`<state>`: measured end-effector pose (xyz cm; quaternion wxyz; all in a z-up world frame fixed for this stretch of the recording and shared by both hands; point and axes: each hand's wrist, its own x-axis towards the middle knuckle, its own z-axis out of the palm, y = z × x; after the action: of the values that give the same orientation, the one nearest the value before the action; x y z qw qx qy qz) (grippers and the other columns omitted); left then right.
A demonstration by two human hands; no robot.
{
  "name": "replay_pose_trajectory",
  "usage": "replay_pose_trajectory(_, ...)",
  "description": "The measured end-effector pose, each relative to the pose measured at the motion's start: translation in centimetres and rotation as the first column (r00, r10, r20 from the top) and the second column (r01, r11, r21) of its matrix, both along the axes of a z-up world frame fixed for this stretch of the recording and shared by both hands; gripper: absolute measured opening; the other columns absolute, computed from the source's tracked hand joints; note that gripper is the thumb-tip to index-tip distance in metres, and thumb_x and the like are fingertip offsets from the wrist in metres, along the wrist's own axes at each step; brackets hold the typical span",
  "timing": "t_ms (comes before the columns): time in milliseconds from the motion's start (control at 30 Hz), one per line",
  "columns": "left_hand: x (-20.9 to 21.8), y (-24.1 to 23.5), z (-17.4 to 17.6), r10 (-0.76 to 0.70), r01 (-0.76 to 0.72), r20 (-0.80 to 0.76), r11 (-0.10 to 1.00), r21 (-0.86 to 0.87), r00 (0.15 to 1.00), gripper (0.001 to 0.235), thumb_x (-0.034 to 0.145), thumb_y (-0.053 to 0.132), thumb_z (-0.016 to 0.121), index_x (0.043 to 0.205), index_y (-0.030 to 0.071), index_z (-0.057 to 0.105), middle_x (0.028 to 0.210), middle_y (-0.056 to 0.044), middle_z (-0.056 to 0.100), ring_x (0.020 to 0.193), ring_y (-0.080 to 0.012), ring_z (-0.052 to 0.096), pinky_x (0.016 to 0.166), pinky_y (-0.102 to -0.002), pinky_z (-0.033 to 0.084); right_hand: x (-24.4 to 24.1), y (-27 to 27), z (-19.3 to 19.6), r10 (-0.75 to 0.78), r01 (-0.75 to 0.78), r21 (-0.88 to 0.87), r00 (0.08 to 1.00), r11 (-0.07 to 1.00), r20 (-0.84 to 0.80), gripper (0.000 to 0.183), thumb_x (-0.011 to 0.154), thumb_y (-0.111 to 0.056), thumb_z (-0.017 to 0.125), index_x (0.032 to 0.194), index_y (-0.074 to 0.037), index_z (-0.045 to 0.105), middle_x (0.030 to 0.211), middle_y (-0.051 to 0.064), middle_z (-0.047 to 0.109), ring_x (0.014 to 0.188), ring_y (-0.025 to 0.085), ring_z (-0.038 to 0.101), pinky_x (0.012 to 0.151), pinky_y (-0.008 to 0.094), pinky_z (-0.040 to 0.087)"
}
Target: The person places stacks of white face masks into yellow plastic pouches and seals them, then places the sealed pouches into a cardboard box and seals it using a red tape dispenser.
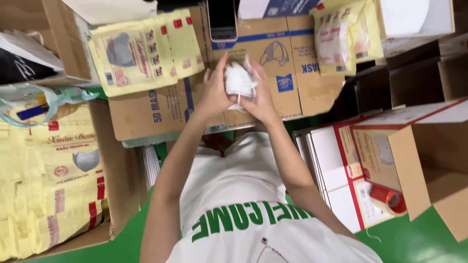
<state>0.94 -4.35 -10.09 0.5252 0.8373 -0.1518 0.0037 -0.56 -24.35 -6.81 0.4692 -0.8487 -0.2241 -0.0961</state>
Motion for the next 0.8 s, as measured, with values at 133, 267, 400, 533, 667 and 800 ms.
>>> replay_pose_trajectory(133,-0.4,-0.1,0.8,0.005,-0.005,0.0,1.0,0.006,1.0,0.139,0.063,0.039,0.098,0.164,0.013,0.007,0.155,-0.019,0.049,0.149,-0.0359,0.044,0.122,-0.069,0.007,0.0,1.0,0.3,0.107,-0.057,0.325,0.985,0.944,-0.138,0.108,0.074,-0.025,0.093,0.159,-0.004,0.03,0.16,0.019,0.04,0.153,0.032,0.037,0.128,0.044,0.033)
replay_pose_trajectory(267,-0.8,-0.8,0.1,0.106,-0.107,-0.031,0.993,-0.045,0.994,0.127,0.065,0.037,0.092,0.165,0.012,0.018,0.152,-0.02,0.051,0.139,-0.0394,0.046,0.119,-0.062,0.023,0.0,0.8,-2.3,0.159,-0.025,0.486,0.958,0.874,-0.237,0.121,0.075,-0.023,0.091,0.165,-0.005,0.012,0.165,0.017,0.032,0.154,0.03,0.034,0.127,0.042,0.034)
replay_pose_trajectory(400,-1.8,-0.1,-1.1,0.099,-0.117,0.156,0.986,0.116,0.983,0.112,0.062,0.028,0.092,0.154,0.005,0.031,0.136,-0.022,0.055,0.133,-0.0411,0.048,0.117,-0.058,0.018,-1.5,0.1,-4.5,0.201,0.031,0.575,0.92,0.817,-0.335,0.12,0.081,-0.017,0.087,0.168,-0.007,0.006,0.168,0.016,0.029,0.156,0.028,0.033,0.128,0.04,0.032)
replay_pose_trajectory(533,-0.9,-0.4,-2.3,0.155,-0.192,0.206,0.966,0.172,0.966,0.099,0.064,0.022,0.091,0.145,0.001,0.038,0.13,-0.021,0.058,0.129,-0.0386,0.052,0.117,-0.059,0.019,-1.4,0.6,-4.9,0.17,0.052,0.508,0.91,0.86,-0.379,0.114,0.083,-0.014,0.086,0.167,-0.007,0.01,0.167,0.016,0.03,0.154,0.028,0.035,0.126,0.039,0.032)
replay_pose_trajectory(667,0.4,-1.2,-3.4,0.294,-0.297,-0.054,0.909,-0.291,0.954,0.064,0.079,0.013,0.084,0.132,-0.002,0.052,0.124,-0.016,0.064,0.116,-0.0266,0.064,0.103,-0.043,0.047,0.2,1.8,-6.0,0.189,0.283,0.743,0.856,0.606,-0.481,0.097,0.089,-0.013,0.079,0.161,-0.008,0.015,0.157,0.017,0.04,0.143,0.027,0.046,0.119,0.041,0.039)
replay_pose_trajectory(800,-1.5,-1.0,-3.6,-0.047,-0.295,-0.427,0.653,-0.697,0.903,0.036,0.089,0.006,0.077,0.123,-0.002,0.065,0.118,-0.011,0.072,0.103,-0.0165,0.069,0.09,-0.03,0.057,0.2,0.1,-8.2,0.217,0.491,0.703,0.718,0.515,-0.661,0.069,0.098,-0.008,0.072,0.155,0.007,0.038,0.148,0.02,0.054,0.133,0.029,0.056,0.112,0.044,0.047)
